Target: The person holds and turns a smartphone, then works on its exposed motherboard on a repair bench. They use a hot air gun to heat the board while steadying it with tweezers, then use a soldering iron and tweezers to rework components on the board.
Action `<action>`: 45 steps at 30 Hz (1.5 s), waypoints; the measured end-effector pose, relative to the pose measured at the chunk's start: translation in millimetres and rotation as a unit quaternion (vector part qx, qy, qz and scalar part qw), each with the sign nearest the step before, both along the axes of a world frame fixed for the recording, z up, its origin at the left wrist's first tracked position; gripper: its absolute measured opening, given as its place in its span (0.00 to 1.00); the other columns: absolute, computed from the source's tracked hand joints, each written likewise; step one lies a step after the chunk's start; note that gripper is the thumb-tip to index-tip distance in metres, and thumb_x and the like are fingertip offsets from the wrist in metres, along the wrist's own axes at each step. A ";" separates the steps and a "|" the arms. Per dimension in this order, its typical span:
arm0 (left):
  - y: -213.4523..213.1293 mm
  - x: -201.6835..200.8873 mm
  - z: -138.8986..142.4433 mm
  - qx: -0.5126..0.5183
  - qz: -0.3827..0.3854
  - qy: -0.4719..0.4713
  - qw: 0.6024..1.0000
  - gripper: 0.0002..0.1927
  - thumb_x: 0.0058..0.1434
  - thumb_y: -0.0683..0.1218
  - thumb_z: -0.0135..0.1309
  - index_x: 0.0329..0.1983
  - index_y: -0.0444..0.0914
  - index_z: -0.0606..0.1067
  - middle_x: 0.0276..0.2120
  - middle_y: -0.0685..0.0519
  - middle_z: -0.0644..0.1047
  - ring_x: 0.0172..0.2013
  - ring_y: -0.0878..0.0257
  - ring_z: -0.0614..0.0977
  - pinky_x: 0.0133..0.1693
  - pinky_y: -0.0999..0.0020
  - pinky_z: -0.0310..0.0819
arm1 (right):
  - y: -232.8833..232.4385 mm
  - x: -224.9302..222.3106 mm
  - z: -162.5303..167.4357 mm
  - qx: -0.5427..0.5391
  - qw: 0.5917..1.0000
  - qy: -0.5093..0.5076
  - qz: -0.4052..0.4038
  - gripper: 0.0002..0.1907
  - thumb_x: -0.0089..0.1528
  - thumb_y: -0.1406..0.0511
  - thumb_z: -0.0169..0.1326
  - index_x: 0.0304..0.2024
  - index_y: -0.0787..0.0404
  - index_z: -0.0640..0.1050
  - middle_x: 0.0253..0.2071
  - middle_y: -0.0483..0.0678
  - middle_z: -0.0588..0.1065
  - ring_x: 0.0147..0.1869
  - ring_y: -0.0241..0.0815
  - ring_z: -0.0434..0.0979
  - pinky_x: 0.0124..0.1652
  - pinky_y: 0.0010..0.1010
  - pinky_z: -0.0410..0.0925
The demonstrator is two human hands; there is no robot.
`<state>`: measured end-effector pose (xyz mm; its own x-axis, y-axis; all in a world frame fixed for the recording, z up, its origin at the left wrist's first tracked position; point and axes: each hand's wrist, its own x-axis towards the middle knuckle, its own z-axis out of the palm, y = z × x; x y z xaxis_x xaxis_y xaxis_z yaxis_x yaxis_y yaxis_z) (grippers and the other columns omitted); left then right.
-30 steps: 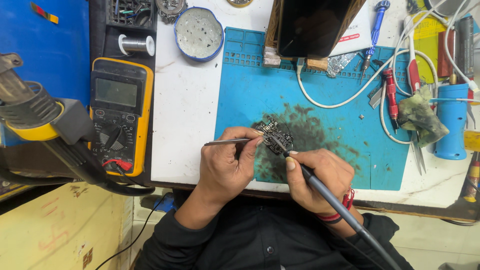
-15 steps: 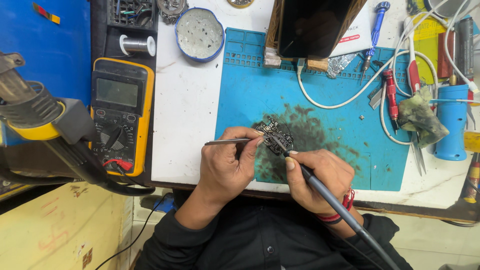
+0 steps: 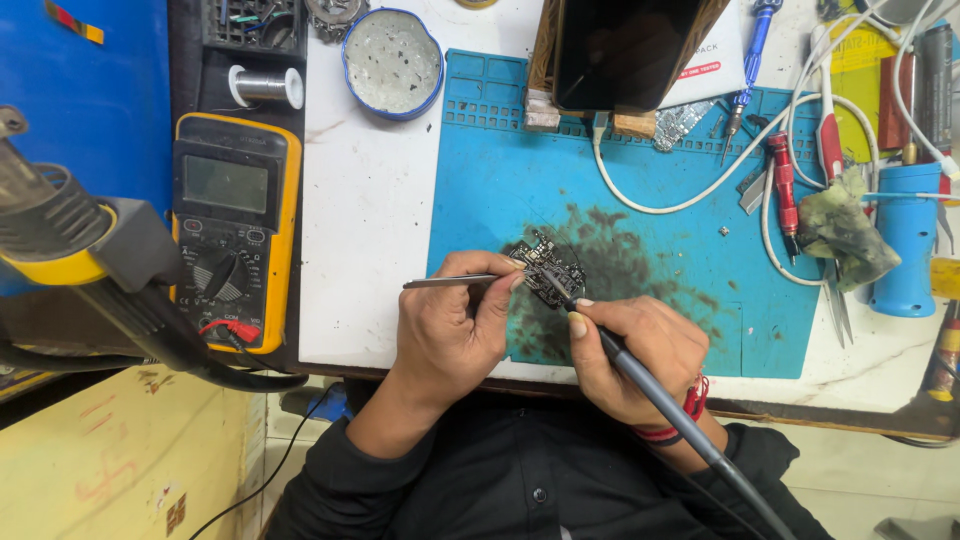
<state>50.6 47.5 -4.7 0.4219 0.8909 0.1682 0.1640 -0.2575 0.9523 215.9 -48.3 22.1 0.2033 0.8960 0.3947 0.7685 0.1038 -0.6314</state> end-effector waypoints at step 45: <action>-0.9 -1.0 -4.9 -0.008 0.009 -0.030 0.999 0.06 0.69 0.40 0.59 0.46 0.34 0.75 0.32 0.54 0.82 0.25 0.74 0.78 0.27 0.78 0.70 | -13.3 1.5 -5.6 0.014 1.000 -0.002 -0.004 0.08 0.62 0.70 0.61 0.42 0.66 0.76 0.31 0.51 0.77 0.30 0.45 0.77 0.32 0.32 0.68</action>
